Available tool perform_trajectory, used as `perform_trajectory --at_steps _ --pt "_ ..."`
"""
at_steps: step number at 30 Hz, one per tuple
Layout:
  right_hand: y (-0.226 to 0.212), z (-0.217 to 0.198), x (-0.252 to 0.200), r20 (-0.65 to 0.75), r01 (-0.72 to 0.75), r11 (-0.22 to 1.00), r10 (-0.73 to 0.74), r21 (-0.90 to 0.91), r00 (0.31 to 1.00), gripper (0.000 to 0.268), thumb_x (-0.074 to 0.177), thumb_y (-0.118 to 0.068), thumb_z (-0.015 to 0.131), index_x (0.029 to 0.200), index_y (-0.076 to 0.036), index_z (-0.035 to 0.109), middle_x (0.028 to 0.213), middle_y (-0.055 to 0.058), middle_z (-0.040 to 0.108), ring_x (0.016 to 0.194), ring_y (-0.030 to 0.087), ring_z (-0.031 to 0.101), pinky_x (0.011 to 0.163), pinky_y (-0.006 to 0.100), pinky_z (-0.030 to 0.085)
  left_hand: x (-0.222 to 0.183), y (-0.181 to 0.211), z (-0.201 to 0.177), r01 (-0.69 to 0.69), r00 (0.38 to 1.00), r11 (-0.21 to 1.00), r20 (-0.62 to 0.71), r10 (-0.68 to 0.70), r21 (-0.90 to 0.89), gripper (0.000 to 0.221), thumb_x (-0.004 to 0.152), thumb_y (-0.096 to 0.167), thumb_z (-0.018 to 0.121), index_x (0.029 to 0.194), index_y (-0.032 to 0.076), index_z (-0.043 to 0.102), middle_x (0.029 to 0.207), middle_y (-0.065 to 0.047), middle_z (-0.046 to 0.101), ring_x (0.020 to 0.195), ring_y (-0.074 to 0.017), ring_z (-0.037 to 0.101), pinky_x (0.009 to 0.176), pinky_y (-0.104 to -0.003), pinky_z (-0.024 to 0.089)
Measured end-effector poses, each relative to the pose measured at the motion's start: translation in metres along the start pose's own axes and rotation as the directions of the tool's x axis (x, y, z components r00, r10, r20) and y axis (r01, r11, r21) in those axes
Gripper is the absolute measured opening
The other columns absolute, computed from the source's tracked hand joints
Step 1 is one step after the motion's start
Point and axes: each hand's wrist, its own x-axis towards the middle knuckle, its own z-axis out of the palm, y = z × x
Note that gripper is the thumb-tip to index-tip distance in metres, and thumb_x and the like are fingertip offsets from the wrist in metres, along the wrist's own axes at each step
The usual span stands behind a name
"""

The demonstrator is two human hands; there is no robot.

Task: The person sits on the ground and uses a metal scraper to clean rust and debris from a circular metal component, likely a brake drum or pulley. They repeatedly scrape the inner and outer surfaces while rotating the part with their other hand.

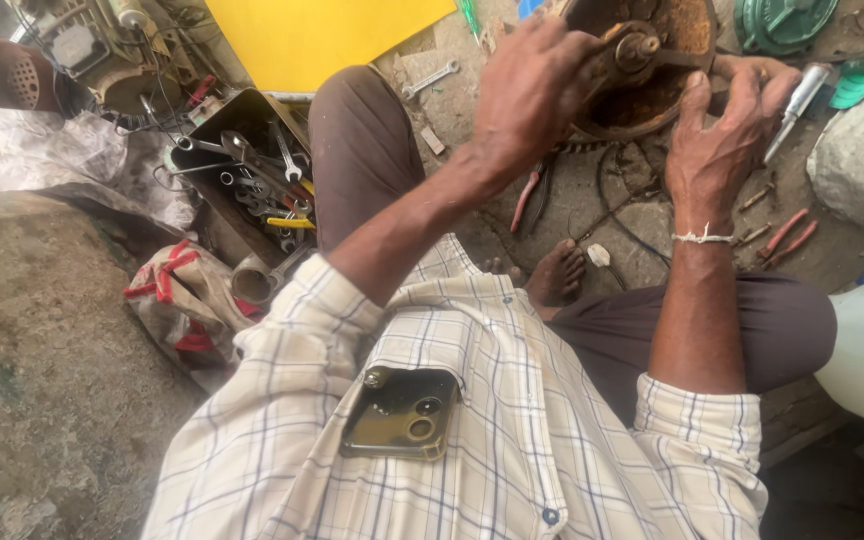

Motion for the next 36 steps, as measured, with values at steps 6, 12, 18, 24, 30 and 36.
perform_trajectory --at_steps 6,12,18,24,30,36 --pt "-0.009 -0.009 -0.002 -0.015 0.018 1.000 -0.017 0.010 1.000 0.017 0.110 -0.011 0.067 0.119 0.003 0.063 0.128 0.017 0.045 0.124 0.034 0.056 0.108 0.052 0.049 0.018 0.010 0.029 -0.081 0.990 0.997 -0.111 0.081 0.007 0.011 0.093 0.019 0.070 0.096 0.010 0.064 0.091 -0.010 0.057 0.087 -0.0248 0.053 0.076 -0.044 0.047" --pt "-0.011 -0.005 0.002 0.006 -0.012 1.000 0.012 0.002 1.000 0.015 0.107 -0.009 0.065 0.119 0.001 0.064 0.131 0.017 0.046 0.127 0.035 0.057 0.106 0.051 0.051 -0.014 0.018 0.012 -0.064 0.993 0.996 -0.103 0.057 -0.060 0.008 0.097 0.012 0.063 0.099 0.005 0.065 0.077 -0.008 0.052 0.070 -0.0220 0.048 0.061 -0.040 0.043" --pt "0.000 -0.001 -0.001 -0.011 0.013 1.000 -0.013 0.019 1.000 0.017 0.109 -0.009 0.065 0.123 0.001 0.064 0.129 0.017 0.047 0.130 0.034 0.057 0.110 0.052 0.049 0.011 -0.001 0.026 -0.134 0.981 0.985 -0.124 0.147 0.105 0.009 0.097 0.008 0.063 0.088 0.006 0.061 0.086 -0.010 0.057 0.081 -0.0200 0.053 0.070 -0.040 0.048" --pt "-0.002 -0.005 -0.003 -0.007 0.025 1.000 -0.025 0.001 1.000 0.019 0.108 -0.010 0.064 0.122 0.002 0.064 0.131 0.018 0.047 0.127 0.035 0.056 0.107 0.051 0.049 0.007 0.023 0.020 0.008 0.996 0.993 0.091 -0.018 0.117 0.008 0.095 0.008 0.063 0.090 0.004 0.068 0.080 -0.012 0.059 0.073 -0.0214 0.054 0.064 -0.041 0.049" --pt "0.005 0.002 -0.004 0.000 -0.013 0.995 0.013 0.099 1.000 0.020 0.111 -0.013 0.062 0.125 0.002 0.063 0.133 0.015 0.047 0.130 0.029 0.059 0.108 0.045 0.056 -0.044 0.021 -0.010 -0.113 0.993 0.993 0.032 0.112 0.030 0.024 0.091 0.020 0.069 0.110 0.005 0.073 0.091 -0.005 0.066 0.081 -0.0178 0.059 0.071 -0.036 0.053" --pt "0.007 0.007 -0.002 -0.143 0.107 0.994 -0.101 0.033 0.985 0.016 0.116 -0.018 0.062 0.118 -0.003 0.068 0.133 0.010 0.048 0.135 0.027 0.052 0.109 0.044 0.058 -0.052 0.021 -0.025 0.178 0.984 0.891 0.070 -0.164 -0.418 0.022 0.096 0.015 0.069 0.117 0.011 0.073 0.100 -0.003 0.071 0.081 -0.0116 0.067 0.067 -0.027 0.061"
